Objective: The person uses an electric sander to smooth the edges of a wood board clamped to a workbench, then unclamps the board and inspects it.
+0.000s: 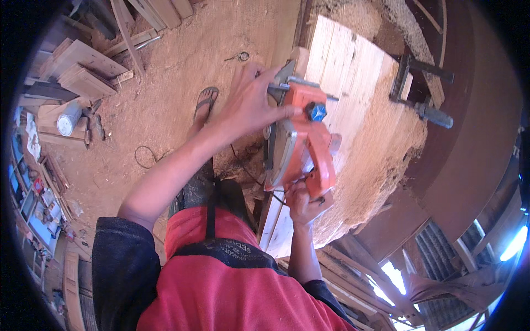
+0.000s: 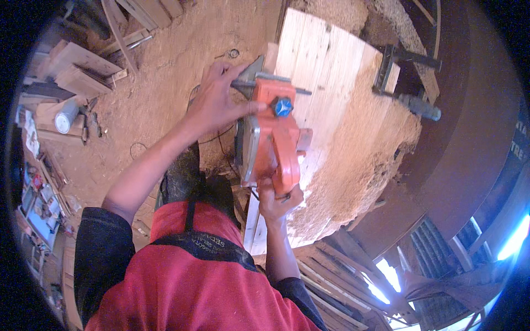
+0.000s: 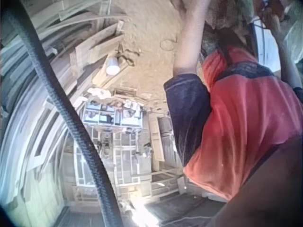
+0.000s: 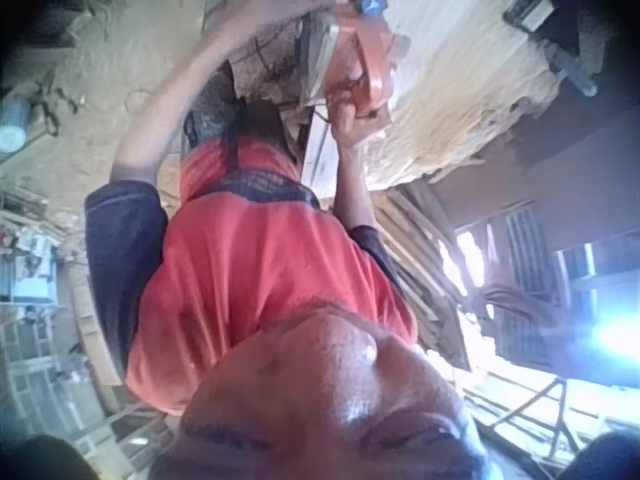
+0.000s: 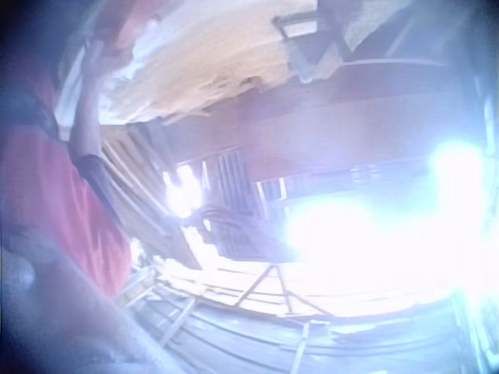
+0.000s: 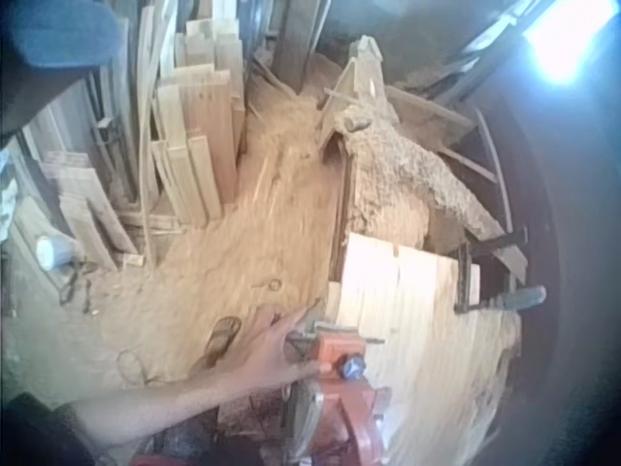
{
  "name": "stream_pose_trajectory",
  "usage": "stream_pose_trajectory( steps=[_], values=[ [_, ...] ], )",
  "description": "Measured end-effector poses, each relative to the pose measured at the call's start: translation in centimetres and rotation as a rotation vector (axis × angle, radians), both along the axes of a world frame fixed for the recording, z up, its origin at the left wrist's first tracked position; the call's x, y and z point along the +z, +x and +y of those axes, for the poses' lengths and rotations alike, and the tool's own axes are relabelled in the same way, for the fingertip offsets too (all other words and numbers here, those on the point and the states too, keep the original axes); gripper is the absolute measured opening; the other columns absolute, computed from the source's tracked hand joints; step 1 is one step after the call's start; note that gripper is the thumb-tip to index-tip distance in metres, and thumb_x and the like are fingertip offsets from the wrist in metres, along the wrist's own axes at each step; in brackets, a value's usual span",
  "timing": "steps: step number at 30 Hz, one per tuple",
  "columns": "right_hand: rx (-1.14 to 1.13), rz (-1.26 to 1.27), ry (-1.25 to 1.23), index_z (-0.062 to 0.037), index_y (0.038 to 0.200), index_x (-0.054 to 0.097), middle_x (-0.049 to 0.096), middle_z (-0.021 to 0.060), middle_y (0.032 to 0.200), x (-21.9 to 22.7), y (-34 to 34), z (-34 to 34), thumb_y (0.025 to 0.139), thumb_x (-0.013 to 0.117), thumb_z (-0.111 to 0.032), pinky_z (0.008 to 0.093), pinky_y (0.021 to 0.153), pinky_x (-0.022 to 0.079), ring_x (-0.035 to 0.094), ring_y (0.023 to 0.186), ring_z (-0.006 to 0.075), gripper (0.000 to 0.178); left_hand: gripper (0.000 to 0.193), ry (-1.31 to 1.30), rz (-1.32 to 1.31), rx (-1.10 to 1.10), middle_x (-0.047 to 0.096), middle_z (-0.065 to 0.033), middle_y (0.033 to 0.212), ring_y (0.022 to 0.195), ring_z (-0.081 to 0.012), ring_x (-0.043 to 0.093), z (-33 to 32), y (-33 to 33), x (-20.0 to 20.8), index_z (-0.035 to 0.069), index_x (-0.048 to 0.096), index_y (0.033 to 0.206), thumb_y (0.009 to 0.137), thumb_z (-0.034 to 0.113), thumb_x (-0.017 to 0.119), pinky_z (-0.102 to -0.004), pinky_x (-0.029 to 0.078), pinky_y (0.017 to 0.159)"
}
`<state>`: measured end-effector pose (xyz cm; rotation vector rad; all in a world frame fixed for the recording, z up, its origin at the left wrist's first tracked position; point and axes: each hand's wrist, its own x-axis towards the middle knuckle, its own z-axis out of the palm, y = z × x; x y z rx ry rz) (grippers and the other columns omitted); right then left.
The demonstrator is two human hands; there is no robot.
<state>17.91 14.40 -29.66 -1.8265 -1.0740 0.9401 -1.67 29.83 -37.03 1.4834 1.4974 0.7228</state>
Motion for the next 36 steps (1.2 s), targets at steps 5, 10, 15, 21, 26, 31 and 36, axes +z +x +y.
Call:
stream_pose_trajectory(
  steps=[5, 10, 15, 21, 26, 31, 36],
  values=[
    [0.023, -0.019, 0.010, 0.0071, 0.095, 0.065, 0.067, 0.0080, 0.072, -0.4, -1.9, 12.5, 0.082, 0.063, -0.007, 0.0292, 0.054, 0.051, 0.062, 0.059, 0.0117, 0.019, 0.090, 0.146, 0.078, 0.002, 0.061, -0.0249, 0.121, 0.118, -0.0383, 0.057, 12.1, -1.6, -1.6, 0.003, 0.063, 0.135, 0.069, 0.060, 0.086, -0.0451, 0.047, 0.100],
    [0.072, -0.037, 0.098, 0.0007, 0.075, 0.062, 0.062, 0.0039, 0.058, 0.6, -4.7, 24.3, 0.087, 0.066, -0.012, 0.0287, 0.047, 0.048, 0.060, 0.050, 0.0110, 0.018, 0.075, 0.125, -0.279, 0.030, 0.074, -0.0186, 0.096, 0.109, -0.0359, 0.061, 23.2, -2.6, -3.6, 0.010, 0.075, 0.117, 0.064, 0.063, 0.084, -0.0466, 0.042, 0.103],
    [0.133, -0.004, 0.222, 0.0006, 0.076, 0.060, 0.066, 0.0100, 0.066, -0.6, -5.2, 30.5, 0.092, 0.066, -0.013, 0.0294, 0.046, 0.048, 0.061, 0.049, 0.0157, 0.021, 0.086, 0.163, -0.012, 0.046, 0.075, -0.0171, 0.104, 0.092, -0.0264, 0.071, 31.9, -5.0, -2.4, -0.006, 0.072, 0.109, 0.067, 0.068, 0.084, -0.0369, 0.056, 0.084],
    [0.110, -0.365, 0.134, 0.0004, 0.088, 0.067, 0.067, 0.0094, 0.068, 1.3, -2.9, 13.0, 0.085, 0.075, -0.016, 0.0363, 0.062, 0.053, 0.065, 0.064, 0.0170, 0.018, 0.077, 0.129, -0.520, -0.128, 0.074, -0.0146, 0.102, 0.094, -0.0216, 0.069, 14.4, -1.9, -3.4, -0.008, 0.070, 0.107, 0.074, 0.061, 0.084, -0.0332, 0.055, 0.080],
    [0.176, -0.329, -0.127, 0.0015, 0.090, 0.072, 0.070, 0.0143, 0.073, 1.1, 3.0, -15.7, 0.079, 0.080, -0.014, 0.0347, 0.059, 0.052, 0.068, 0.062, 0.0201, 0.020, 0.102, 0.004, -0.040, -0.047, 0.049, -0.0196, 0.121, 0.119, -0.0368, 0.048, -14.1, 2.0, -0.5, 0.011, 0.049, 0.151, 0.066, 0.051, 0.090, -0.0468, 0.042, 0.104],
    [0.145, -0.427, -0.234, -0.0021, 0.090, 0.073, 0.068, 0.0171, 0.075, 2.7, 4.8, -30.2, 0.075, 0.078, -0.014, 0.0388, 0.058, 0.053, 0.070, 0.065, 0.0331, 0.020, 0.110, -0.203, -0.066, -0.081, 0.044, -0.0200, 0.127, 0.124, -0.0368, 0.045, -27.9, 3.7, 1.6, 0.004, 0.046, 0.151, 0.062, 0.046, 0.095, -0.0454, 0.041, 0.106],
    [0.162, -0.388, -0.235, -0.0006, 0.090, 0.072, 0.069, 0.0158, 0.075, 2.4, 4.3, -25.8, 0.076, 0.074, -0.011, 0.0386, 0.061, 0.054, 0.070, 0.067, 0.0321, 0.017, 0.109, -0.198, -0.092, -0.058, 0.044, -0.0201, 0.128, 0.123, -0.0366, 0.046, -24.3, 3.3, 0.7, 0.004, 0.047, 0.150, 0.062, 0.048, 0.094, -0.0454, 0.041, 0.105]
  ],
)
